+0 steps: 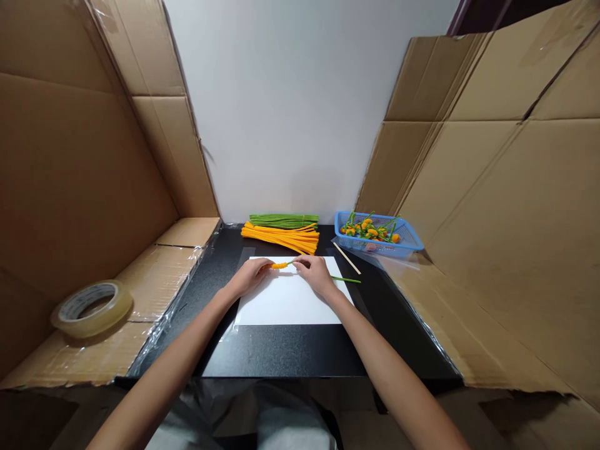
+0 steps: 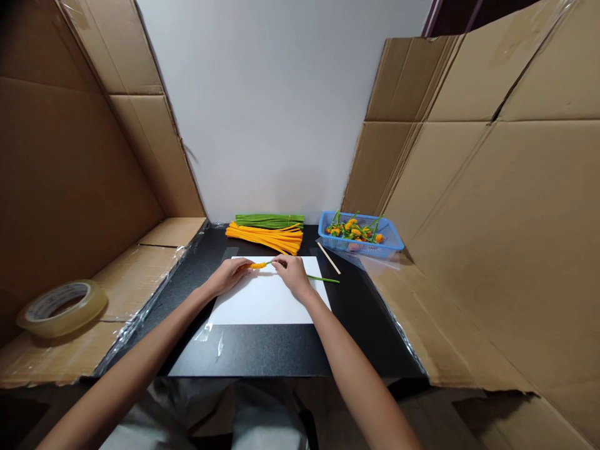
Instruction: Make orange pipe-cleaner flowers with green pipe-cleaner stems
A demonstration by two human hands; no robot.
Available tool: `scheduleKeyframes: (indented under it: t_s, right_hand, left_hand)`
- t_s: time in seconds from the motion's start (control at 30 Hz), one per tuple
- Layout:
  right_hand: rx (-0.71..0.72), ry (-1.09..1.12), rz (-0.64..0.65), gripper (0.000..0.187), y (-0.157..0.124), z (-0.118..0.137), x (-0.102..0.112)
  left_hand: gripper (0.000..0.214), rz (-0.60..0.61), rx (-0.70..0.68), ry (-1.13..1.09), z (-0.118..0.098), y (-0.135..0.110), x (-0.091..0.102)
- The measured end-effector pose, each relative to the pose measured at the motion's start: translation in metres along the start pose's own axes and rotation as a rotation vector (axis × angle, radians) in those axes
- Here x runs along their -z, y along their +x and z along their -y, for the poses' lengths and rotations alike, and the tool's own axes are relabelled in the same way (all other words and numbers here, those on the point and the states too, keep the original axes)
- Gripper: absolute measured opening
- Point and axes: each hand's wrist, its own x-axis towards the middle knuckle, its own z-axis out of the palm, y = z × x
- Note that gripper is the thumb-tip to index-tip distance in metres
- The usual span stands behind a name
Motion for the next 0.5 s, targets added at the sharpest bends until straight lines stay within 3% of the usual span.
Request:
scheduleKeyframes:
  t_s: [0.23,0.5]
  right_hand:
    - [-0.004,0.025,0.102,0.024,-0.001,0.004,-0.003]
    - [0.102,-0.229,0.09,0.021,-0.005,0.016,0.0]
  left_hand:
    - [0.034,-0.043,0.086,-0.133,-0.006,-0.001,-0.004]
    - [0.027,0.071,-0.052,0.17,-0.017,-0.004,-0.006]
